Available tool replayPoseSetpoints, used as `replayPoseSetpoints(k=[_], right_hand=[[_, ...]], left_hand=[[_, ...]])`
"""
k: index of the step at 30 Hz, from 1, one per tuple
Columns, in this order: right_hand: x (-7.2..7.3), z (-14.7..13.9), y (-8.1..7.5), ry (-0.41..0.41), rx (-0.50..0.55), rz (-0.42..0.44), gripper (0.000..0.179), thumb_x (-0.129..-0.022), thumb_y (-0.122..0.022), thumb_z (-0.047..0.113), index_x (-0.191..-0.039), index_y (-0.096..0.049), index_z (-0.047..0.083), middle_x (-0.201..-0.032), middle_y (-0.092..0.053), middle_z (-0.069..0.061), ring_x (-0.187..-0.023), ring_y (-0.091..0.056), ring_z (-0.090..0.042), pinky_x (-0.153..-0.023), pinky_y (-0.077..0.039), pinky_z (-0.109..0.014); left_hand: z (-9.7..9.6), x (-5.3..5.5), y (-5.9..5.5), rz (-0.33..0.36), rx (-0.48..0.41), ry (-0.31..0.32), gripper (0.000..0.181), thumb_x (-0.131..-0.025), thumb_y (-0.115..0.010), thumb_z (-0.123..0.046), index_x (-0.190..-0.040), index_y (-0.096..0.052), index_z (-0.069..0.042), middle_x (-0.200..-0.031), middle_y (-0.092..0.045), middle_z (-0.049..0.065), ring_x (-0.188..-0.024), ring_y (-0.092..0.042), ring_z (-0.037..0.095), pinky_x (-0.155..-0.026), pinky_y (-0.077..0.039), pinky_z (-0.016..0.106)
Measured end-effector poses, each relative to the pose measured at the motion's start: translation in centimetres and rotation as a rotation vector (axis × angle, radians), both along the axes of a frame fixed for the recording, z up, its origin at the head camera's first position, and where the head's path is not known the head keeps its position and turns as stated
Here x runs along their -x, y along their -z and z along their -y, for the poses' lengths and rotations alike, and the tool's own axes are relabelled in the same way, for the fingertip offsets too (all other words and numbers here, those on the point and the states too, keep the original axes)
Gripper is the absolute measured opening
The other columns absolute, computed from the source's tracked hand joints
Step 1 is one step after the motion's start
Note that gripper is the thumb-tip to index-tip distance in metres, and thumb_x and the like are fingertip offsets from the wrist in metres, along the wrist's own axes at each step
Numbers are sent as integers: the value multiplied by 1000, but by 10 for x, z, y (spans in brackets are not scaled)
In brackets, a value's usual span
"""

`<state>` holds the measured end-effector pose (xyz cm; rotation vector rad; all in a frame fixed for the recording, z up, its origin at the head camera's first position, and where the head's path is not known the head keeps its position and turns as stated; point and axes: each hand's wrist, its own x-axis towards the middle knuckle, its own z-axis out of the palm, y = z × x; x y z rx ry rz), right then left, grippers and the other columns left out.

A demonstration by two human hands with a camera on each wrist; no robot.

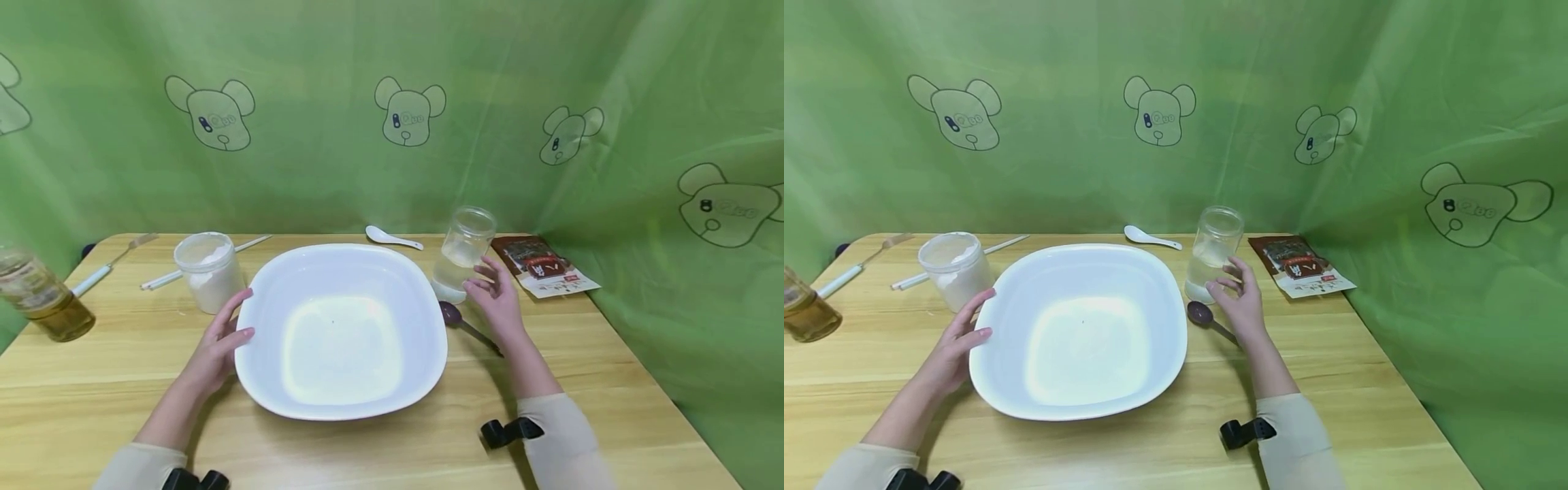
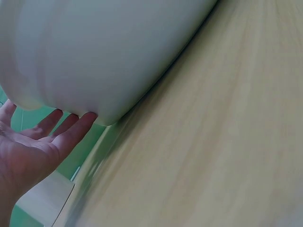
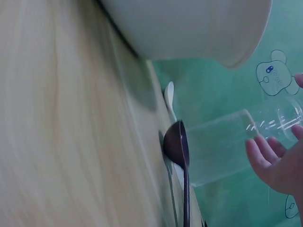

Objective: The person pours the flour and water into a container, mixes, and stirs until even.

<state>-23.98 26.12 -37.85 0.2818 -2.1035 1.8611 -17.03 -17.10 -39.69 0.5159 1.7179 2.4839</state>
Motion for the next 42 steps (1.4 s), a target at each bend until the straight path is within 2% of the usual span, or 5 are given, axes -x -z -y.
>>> replayPoseSetpoints(k=[3, 8, 18, 23, 42], right_hand=[[13, -8, 10, 121, -79, -69, 64, -73, -68, 13, -128, -36, 15, -120, -37, -15, -100, -44, -21, -78, -44, -26], [11, 11, -4, 298, -177, -50, 76, -69, -71, 17, -132, -28, 14, -126, -27, -16, -111, -30, -31, -87, -36, -41], [42, 18, 13, 206, -145, 140, 93, -67, -72, 29, -137, -11, 20, -135, -21, -14, -121, -21, -34, -98, -22, -47], [52, 22, 15, 252, -142, 175, 102, -62, -76, 31, -137, -8, 19, -133, -25, -13, -120, -25, -27, -101, -18, -40], [57, 31, 12, 382, -86, 137, 95, -61, -77, 16, -134, -17, 19, -124, -37, -9, -110, -37, -22, -96, -28, -32]], left_hand=[[1, 0, 1, 6, 8, -2, 55, -84, -40, 5, -133, -29, -18, -111, -44, 11, -90, -55, 19, -67, -51, 37], [2, -1, 1, 10, 5, -10, 55, -84, -40, 5, -133, -29, -18, -111, -44, 11, -89, -55, 18, -66, -51, 37], [3, -2, 2, 18, 15, -10, 55, -84, -41, 4, -132, -29, -19, -110, -44, 10, -89, -55, 18, -66, -51, 37], [3, -1, 2, 15, 20, -2, 56, -84, -41, 4, -133, -28, -19, -110, -44, 11, -89, -55, 19, -66, -51, 38], [0, 1, 2, 20, 27, 3, 56, -84, -42, 2, -133, -27, -20, -111, -42, 12, -88, -55, 19, -65, -51, 38]])
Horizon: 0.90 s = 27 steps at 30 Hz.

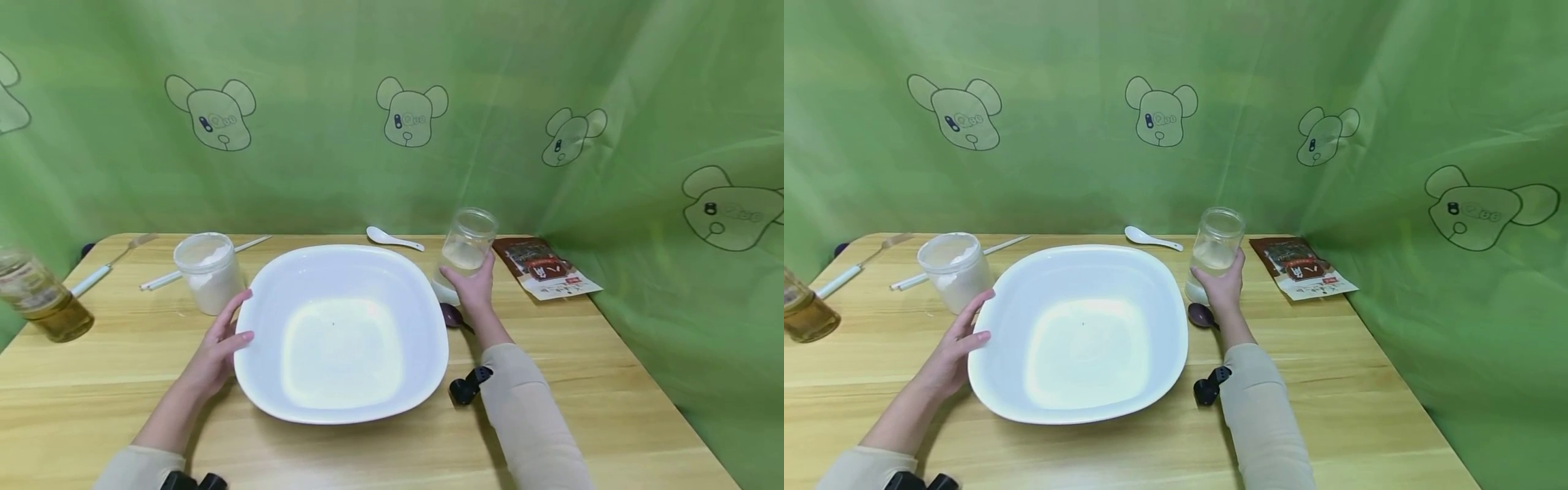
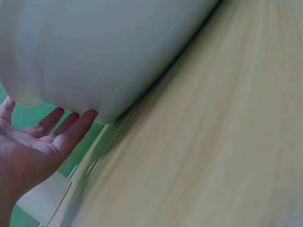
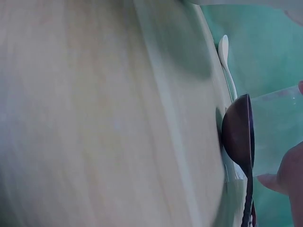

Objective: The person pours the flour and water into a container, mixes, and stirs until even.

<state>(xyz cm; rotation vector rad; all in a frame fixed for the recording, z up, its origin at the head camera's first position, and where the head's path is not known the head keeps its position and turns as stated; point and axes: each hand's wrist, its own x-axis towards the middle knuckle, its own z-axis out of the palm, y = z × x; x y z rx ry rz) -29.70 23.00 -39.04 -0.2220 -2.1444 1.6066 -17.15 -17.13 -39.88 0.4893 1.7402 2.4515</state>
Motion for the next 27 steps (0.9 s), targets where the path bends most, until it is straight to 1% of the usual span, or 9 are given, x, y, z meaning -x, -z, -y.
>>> replayPoseSetpoints(k=[8, 13, 18, 22, 25, 26, 27], right_hand=[[-1, 1, 0, 17, 24, -39, 90, -60, -75, 9, -132, -22, 18, -120, -39, -8, -106, -39, -22, -93, -31, -31], [-2, -2, -1, 39, 15, -25, 90, -60, -76, 10, -131, -23, 19, -120, -40, -8, -107, -39, -23, -94, -31, -33], [-4, -5, -12, 36, -42, -20, 90, -60, -76, 12, -132, -21, 19, -122, -38, -10, -109, -38, -25, -94, -31, -36], [-6, -4, -25, 19, -79, -58, 90, -59, -76, 11, -131, -22, 17, -122, -38, -10, -108, -39, -25, -93, -33, -37], [-8, -4, -33, -10, -109, -92, 91, -59, -77, 13, -131, -22, 17, -123, -37, -10, -109, -38, -27, -93, -33, -40], [-3, -8, -30, -23, -118, -101, 93, -58, -78, 14, -131, -22, 18, -124, -36, -10, -110, -37, -28, -94, -31, -42], [-2, -11, -29, -32, -128, -107, 93, -57, -79, 16, -131, -22, 20, -125, -35, -9, -111, -36, -28, -93, -31, -43]], left_hand=[[-1, -1, 0, 12, 3, 6, 56, -84, -42, 1, -133, -25, -19, -112, -42, 12, -89, -55, 19, -66, -51, 39], [-2, 0, 0, 23, 9, 8, 56, -84, -42, 0, -134, -24, -19, -113, -41, 13, -90, -55, 20, -67, -50, 40], [-2, 0, 0, 30, 17, 3, 57, -84, -42, 0, -134, -24, -20, -113, -42, 12, -89, -55, 20, -66, -50, 40], [-1, 0, 0, 29, 15, -3, 57, -84, -42, 0, -135, -24, -20, -112, -43, 10, -88, -56, 19, -66, -51, 39], [0, 0, -1, 28, 11, -5, 58, -84, -42, 0, -135, -24, -20, -112, -43, 10, -89, -56, 19, -66, -51, 39], [0, 0, -1, 28, 9, -5, 58, -84, -42, 0, -135, -24, -20, -113, -42, 10, -89, -55, 19, -66, -51, 39], [0, -1, -1, 28, 8, -4, 58, -84, -42, 0, -135, -24, -20, -113, -42, 10, -89, -55, 19, -66, -51, 39]])
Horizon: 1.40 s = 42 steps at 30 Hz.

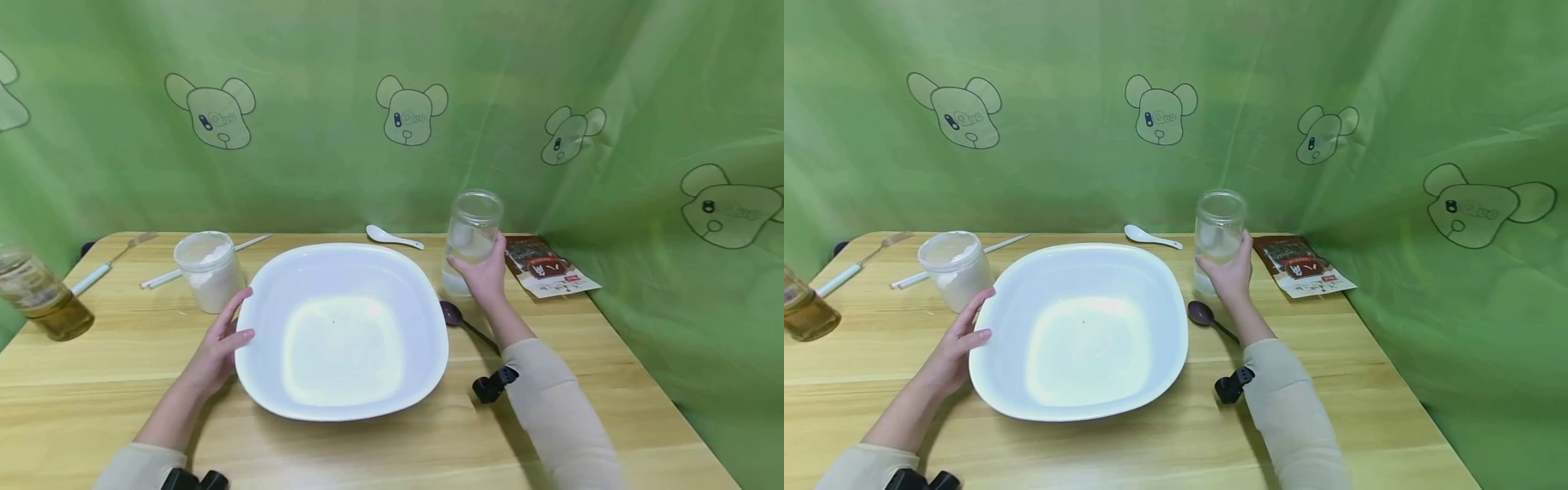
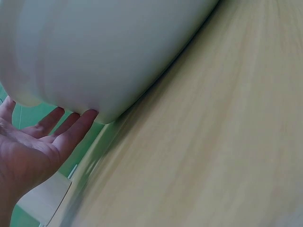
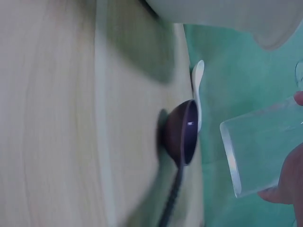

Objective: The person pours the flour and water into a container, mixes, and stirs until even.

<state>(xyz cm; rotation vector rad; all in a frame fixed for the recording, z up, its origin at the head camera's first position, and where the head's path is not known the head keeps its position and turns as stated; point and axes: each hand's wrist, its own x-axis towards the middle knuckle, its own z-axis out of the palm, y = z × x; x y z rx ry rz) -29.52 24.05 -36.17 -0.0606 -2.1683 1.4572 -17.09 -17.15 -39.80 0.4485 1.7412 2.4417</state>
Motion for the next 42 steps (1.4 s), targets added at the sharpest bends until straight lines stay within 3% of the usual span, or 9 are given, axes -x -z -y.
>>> replayPoseSetpoints(k=[5, 8, 13, 24, 30, 42], right_hand=[[-9, -2, -7, -10, -78, 13, 95, -53, -81, 21, -130, -25, 26, -125, -37, -6, -110, -36, -28, -91, -31, -49], [-31, 7, -29, -21, -130, 15, 91, -55, -79, 18, -129, -26, 23, -121, -39, -7, -107, -39, -28, -89, -33, -48], [-42, 10, -38, -59, -183, 3, 89, -56, -78, 9, -129, -27, 17, -120, -40, -7, -105, -40, -27, -88, -35, -46], [-60, 8, -39, -82, -316, -1, 89, -52, -78, 8, -126, -29, 12, -117, -43, -12, -101, -42, -30, -82, -39, -49], [-63, 7, -37, -107, -404, -56, 89, -49, -79, 6, -125, -33, 9, -115, -44, -12, -100, -42, -29, -80, -38, -49], [-75, 8, -49, -133, -615, -100, 92, -49, -79, 12, -129, -32, 17, -115, -45, -16, -101, -39, -34, -77, -37, -55]], left_hand=[[0, 0, 0, 2, 7, 2, 58, -84, -42, 0, -135, -22, -19, -115, -39, 11, -90, -55, 18, -66, -51, 39], [-1, 0, -1, 4, 18, -2, 58, -84, -42, 0, -136, -21, -18, -115, -39, 11, -90, -55, 18, -66, -50, 39], [0, 0, -2, 9, 21, -14, 59, -84, -44, -2, -136, -22, -19, -115, -39, 10, -90, -55, 18, -66, -51, 38], [1, -1, 0, 19, 16, -10, 59, -84, -44, -2, -136, -22, -20, -118, -35, 10, -92, -54, 16, -68, -50, 38], [2, -2, 0, 22, 17, -9, 61, -84, -44, -2, -137, -20, -19, -123, -30, 10, -95, -52, 15, -69, -50, 38], [2, 2, 1, 2, 13, 1, 62, -84, -43, 0, -138, -17, -16, -125, -28, 12, -98, -51, 15, -72, -49, 36]])
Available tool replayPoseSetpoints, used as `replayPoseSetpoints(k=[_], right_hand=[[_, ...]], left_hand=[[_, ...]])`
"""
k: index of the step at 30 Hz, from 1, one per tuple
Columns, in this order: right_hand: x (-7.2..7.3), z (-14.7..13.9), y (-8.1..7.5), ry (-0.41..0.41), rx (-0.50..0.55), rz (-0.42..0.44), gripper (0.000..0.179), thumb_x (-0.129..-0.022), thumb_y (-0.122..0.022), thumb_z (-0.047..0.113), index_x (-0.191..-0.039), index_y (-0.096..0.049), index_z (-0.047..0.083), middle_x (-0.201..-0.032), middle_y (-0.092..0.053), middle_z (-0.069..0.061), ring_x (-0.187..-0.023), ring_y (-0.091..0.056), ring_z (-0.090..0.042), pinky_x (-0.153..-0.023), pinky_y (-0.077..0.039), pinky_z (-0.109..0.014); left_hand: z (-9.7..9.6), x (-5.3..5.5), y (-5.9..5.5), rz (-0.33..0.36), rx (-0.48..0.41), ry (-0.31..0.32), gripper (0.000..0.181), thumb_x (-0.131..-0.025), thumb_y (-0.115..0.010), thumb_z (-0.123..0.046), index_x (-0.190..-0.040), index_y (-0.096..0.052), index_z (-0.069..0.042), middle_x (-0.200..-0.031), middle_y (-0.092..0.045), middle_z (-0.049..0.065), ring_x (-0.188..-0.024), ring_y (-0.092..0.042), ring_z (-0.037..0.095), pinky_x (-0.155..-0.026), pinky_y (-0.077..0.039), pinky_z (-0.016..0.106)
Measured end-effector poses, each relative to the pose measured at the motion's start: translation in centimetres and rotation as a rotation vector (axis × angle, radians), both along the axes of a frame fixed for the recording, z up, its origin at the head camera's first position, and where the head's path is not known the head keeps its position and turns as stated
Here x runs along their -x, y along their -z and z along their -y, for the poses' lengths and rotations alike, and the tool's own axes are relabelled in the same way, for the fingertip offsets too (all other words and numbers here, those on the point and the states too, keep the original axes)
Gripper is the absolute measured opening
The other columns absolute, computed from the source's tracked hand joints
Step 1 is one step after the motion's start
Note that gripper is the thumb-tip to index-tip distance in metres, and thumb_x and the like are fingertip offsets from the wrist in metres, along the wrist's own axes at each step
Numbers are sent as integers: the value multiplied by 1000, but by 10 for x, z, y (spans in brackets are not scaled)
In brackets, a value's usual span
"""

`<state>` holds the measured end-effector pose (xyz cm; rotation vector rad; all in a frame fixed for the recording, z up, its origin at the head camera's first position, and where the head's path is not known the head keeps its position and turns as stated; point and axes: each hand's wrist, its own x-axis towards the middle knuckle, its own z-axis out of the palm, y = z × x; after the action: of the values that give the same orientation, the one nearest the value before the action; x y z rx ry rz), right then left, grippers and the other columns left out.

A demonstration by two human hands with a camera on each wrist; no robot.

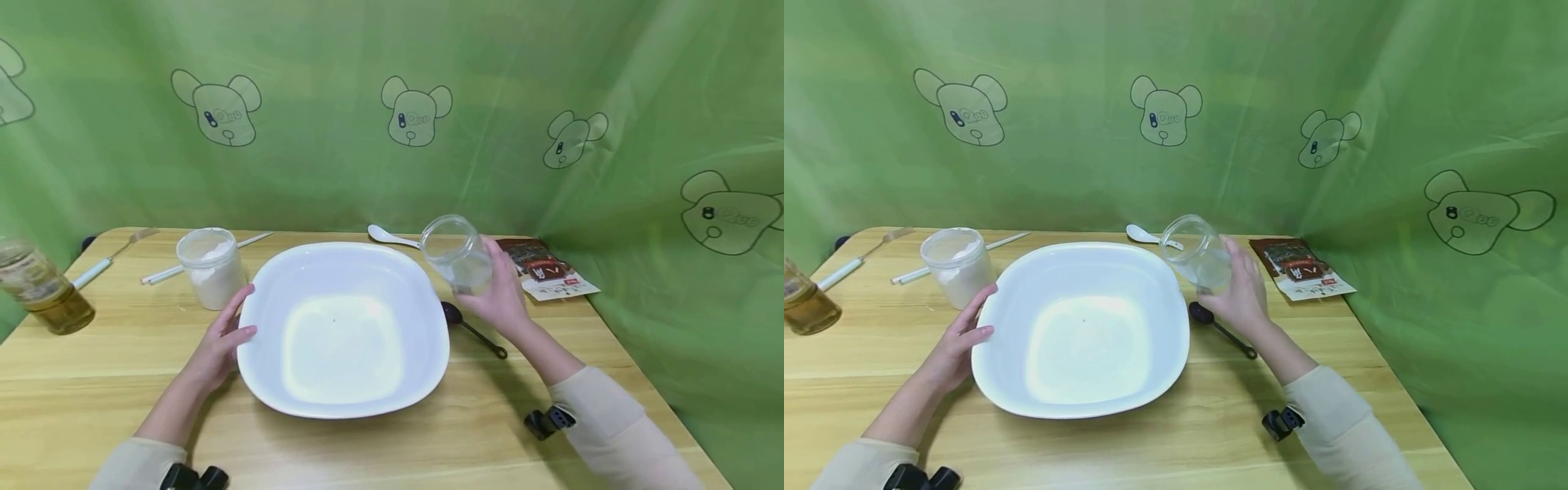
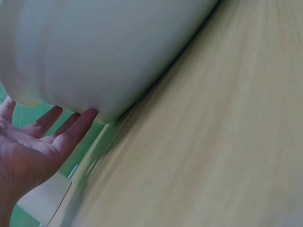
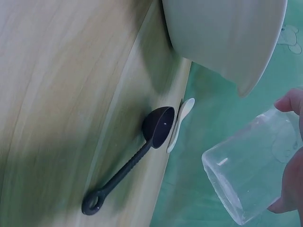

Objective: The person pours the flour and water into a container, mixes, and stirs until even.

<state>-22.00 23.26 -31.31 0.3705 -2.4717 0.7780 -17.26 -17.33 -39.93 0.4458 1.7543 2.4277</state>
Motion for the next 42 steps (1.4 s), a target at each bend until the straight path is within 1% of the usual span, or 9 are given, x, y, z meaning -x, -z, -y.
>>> replayPoseSetpoints(k=[3, 6, 10, 15, 18, 22, 29, 36, 42], right_hand=[[-4, 2, -2, -14, -54, -3, 92, -48, -79, 13, -128, -33, 18, -112, -46, -16, -96, -41, -34, -71, -40, -53], [-8, 4, -4, -33, -105, -1, 94, -47, -80, 13, -128, -33, 18, -112, -47, -15, -94, -42, -33, -69, -41, -50], [-12, 7, -7, -59, -161, -10, 92, -46, -79, 16, -127, -34, 17, -112, -48, -13, -93, -43, -32, -71, -39, -48], [-16, 11, -13, -79, -225, -5, 91, -47, -79, 19, -127, -35, 14, -112, -46, -16, -95, -42, -33, -75, -37, -49], [-19, 12, -15, -87, -265, -5, 91, -48, -79, 19, -127, -35, 12, -114, -45, -17, -99, -41, -34, -79, -35, -50], [-20, 13, -15, -99, -298, -30, 89, -48, -78, 21, -126, -36, 13, -113, -46, -14, -100, -41, -33, -77, -36, -49], [-22, 15, -17, -99, -356, -20, 88, -49, -77, 23, -126, -35, 16, -112, -48, -15, -100, -41, -34, -78, -37, -48], [-24, 16, -18, -80, -423, 10, 88, -50, -76, 24, -126, -33, 17, -112, -47, -18, -100, -41, -36, -81, -36, -49], [-26, 18, -19, -70, -465, 39, 89, -51, -75, 25, -128, -31, 18, -113, -46, -19, -100, -41, -37, -85, -33, -49]], left_hand=[[0, 0, 1, 6, 3, -7, 63, -84, -44, 0, -138, -17, -16, -126, -27, 12, -98, -51, 15, -72, -49, 36], [0, 0, 1, 13, 11, -16, 63, -84, -44, -1, -138, -18, -17, -126, -27, 12, -97, -51, 15, -71, -50, 36], [0, 0, 0, 13, 18, -18, 63, -84, -44, -1, -138, -18, -17, -127, -26, 13, -97, -51, 15, -71, -49, 36], [0, 0, -3, 15, 26, -18, 63, -84, -44, -2, -138, -17, -17, -128, -26, 14, -96, -51, 15, -71, -49, 36], [1, 0, -4, 19, 30, -15, 63, -84, -44, -2, -138, -16, -17, -128, -24, 14, -96, -51, 14, -71, -49, 37], [1, 0, -4, 22, 31, -15, 63, -84, -44, -2, -138, -16, -17, -127, -26, 12, -96, -52, 14, -70, -50, 37], [1, -1, -5, 13, 14, -16, 63, -83, -44, -1, -138, -16, -15, -126, -27, 13, -96, -52, 15, -71, -50, 36], [0, 0, -3, 15, 17, -26, 63, -83, -44, 0, -138, -17, -16, -125, -29, 8, -97, -51, 13, -72, -49, 36], [0, 0, -1, 20, 16, -30, 63, -83, -45, 0, -137, -19, -18, -124, -30, 13, -95, -52, 15, -70, -50, 37]])
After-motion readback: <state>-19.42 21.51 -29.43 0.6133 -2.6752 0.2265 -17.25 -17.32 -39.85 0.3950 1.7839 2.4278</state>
